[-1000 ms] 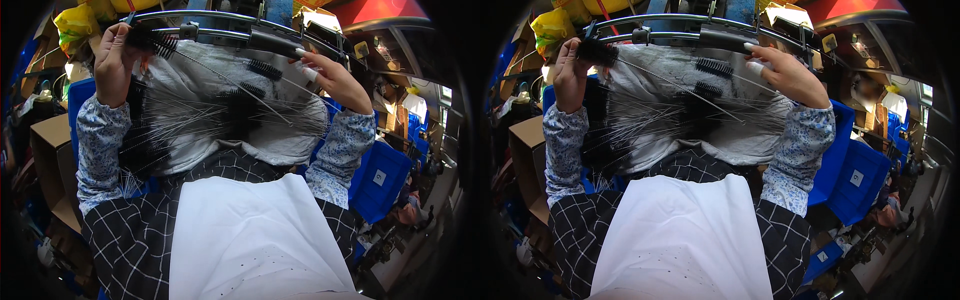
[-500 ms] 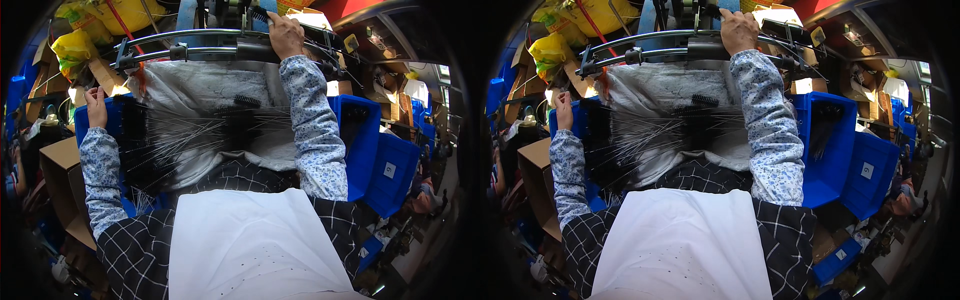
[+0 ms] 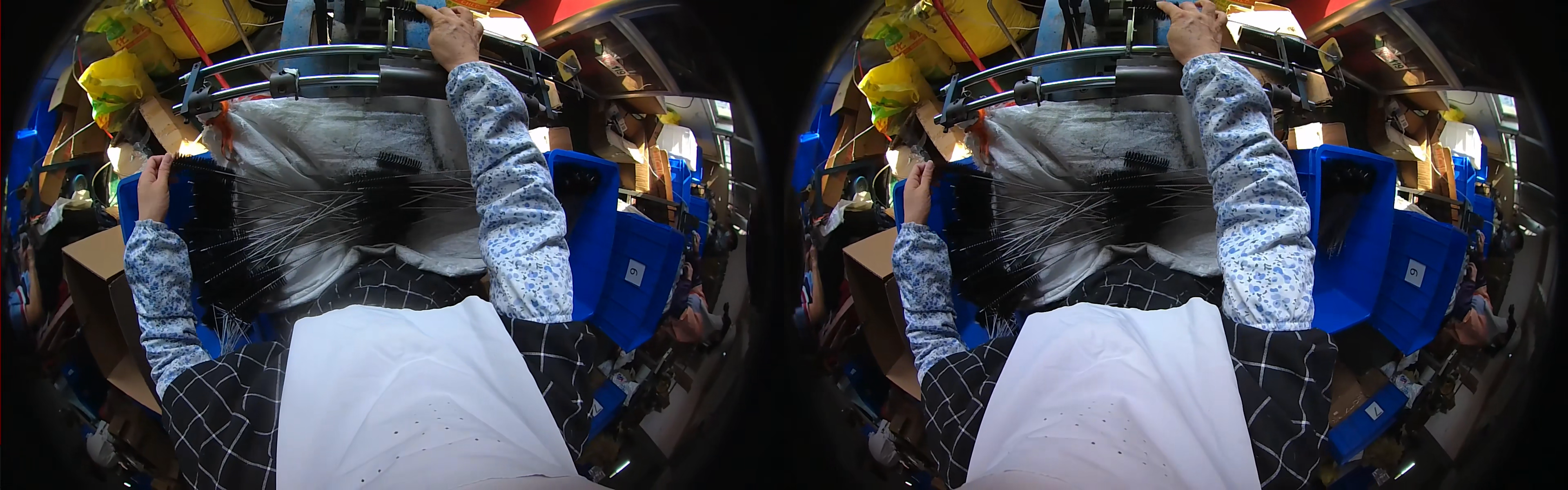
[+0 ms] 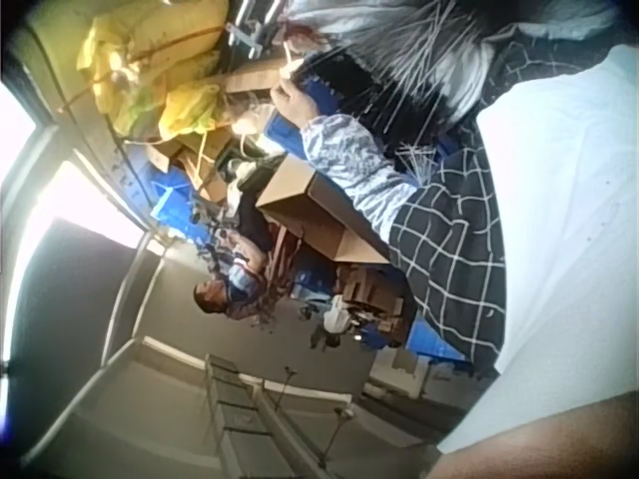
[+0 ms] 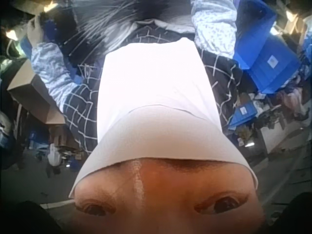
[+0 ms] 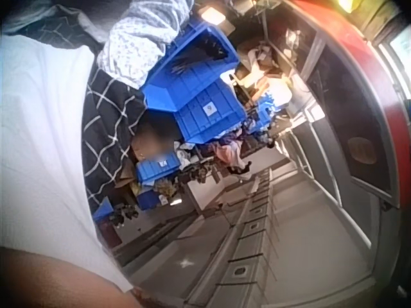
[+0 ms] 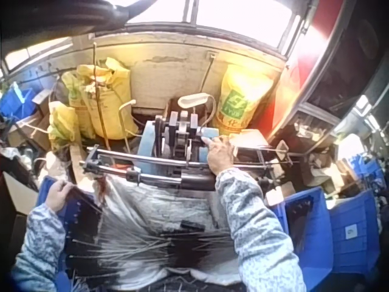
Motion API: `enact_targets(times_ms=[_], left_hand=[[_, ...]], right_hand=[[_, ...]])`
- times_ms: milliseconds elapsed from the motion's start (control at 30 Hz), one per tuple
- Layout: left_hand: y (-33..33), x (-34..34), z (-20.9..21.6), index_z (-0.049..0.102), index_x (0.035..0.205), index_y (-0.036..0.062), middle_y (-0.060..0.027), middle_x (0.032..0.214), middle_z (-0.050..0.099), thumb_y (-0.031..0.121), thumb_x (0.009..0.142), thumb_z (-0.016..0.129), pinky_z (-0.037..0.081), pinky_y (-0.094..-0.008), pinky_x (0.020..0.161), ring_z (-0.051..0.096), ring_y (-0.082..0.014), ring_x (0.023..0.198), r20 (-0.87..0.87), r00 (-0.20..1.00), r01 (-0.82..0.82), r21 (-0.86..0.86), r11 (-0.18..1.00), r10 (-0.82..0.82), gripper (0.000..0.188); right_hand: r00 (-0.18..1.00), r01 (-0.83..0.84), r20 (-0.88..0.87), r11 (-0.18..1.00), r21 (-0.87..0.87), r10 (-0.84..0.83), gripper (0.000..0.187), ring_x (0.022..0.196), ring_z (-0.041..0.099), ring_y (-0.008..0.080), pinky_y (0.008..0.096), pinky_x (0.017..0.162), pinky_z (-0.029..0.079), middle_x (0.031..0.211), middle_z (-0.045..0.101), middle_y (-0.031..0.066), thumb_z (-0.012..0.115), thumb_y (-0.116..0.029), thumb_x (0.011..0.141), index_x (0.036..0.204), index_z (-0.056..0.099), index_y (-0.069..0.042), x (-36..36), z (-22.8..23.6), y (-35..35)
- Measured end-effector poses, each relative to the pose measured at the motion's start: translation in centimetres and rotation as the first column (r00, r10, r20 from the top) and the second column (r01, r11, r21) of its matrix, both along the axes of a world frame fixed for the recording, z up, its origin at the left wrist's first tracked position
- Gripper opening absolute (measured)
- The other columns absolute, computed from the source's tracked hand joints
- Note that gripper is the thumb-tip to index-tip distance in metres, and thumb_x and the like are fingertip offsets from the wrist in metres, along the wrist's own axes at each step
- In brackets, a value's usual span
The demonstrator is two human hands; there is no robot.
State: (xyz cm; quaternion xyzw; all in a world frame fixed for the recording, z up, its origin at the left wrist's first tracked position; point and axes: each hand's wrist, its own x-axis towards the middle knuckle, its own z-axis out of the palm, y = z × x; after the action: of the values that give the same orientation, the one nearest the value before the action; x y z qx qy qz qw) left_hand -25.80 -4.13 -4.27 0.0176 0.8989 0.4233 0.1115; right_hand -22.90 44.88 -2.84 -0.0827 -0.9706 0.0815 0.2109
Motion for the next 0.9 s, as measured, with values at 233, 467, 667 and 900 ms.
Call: enact_targets(times_ms=[233, 467, 667, 900], left_hand=[[-3.0, -1.7, -0.6, 0.052, 0.089, 0.0021, -0.0036, 0.076, 0.054, 0.03, 0.088, 0.04, 0.039, -0.0257, 0.062, 0.047, -0.0119, 0.068, -0.367, 0.912, -0.264, -0.181, 0.947, 0.184, 0.031], [-6.9, -2.9, 7.2, 0.052, 0.098, 0.0013, -0.008, 0.092, 0.054, 0.016, 0.084, 0.048, 0.043, -0.0273, 0.076, 0.053, -0.0184, 0.086, -0.289, 0.697, -0.316, 0.698, 0.643, 0.656, 0.02], [-10.9, -1.2, 13.4, 0.054, 0.099, 0.0008, -0.0131, 0.096, 0.056, 0.011, 0.074, 0.059, 0.042, -0.0333, 0.081, 0.053, -0.0276, 0.093, -0.852, 0.342, -0.604, -0.523, 0.602, -0.397, 0.028], [-11.3, 0.5, 14.1, 0.054, 0.097, -0.0011, -0.0122, 0.098, 0.056, 0.003, 0.07, 0.058, 0.041, -0.0299, 0.084, 0.053, -0.0242, 0.094, -0.899, 0.362, -0.451, -0.402, 0.797, -0.249, 0.027]], right_hand=[[0.981, 0.191, -0.055, 0.959, 0.207, -0.184, 0.043, 0.1, 0.043, 0.0295, 0.0475, 0.081, 0.033, 0.106, 0.051, 0.0119, 0.052, -0.03, 0.075, 0.113, 0.049, -0.011, 2.1, -0.4, 1.7], [0.985, 0.127, -0.094, 0.979, -0.161, -0.144, 0.037, 0.094, 0.051, 0.0273, 0.0426, 0.079, 0.037, 0.101, 0.055, 0.0116, 0.053, -0.022, 0.074, 0.108, 0.052, -0.007, 2.4, -3.1, 1.8], [0.989, 0.128, -0.055, 0.981, -0.144, -0.137, 0.04, 0.094, 0.053, 0.028, 0.0382, 0.082, 0.04, 0.102, 0.055, 0.0133, 0.054, -0.022, 0.072, 0.108, 0.052, -0.004, 1.4, -2.1, -0.5], [0.99, 0.144, 0.013, 0.977, -0.157, -0.144, 0.038, 0.092, 0.053, 0.0284, 0.0432, 0.077, 0.04, 0.102, 0.055, 0.0123, 0.053, -0.021, 0.073, 0.107, 0.052, -0.004, 0.3, -1.5, -3.2]])
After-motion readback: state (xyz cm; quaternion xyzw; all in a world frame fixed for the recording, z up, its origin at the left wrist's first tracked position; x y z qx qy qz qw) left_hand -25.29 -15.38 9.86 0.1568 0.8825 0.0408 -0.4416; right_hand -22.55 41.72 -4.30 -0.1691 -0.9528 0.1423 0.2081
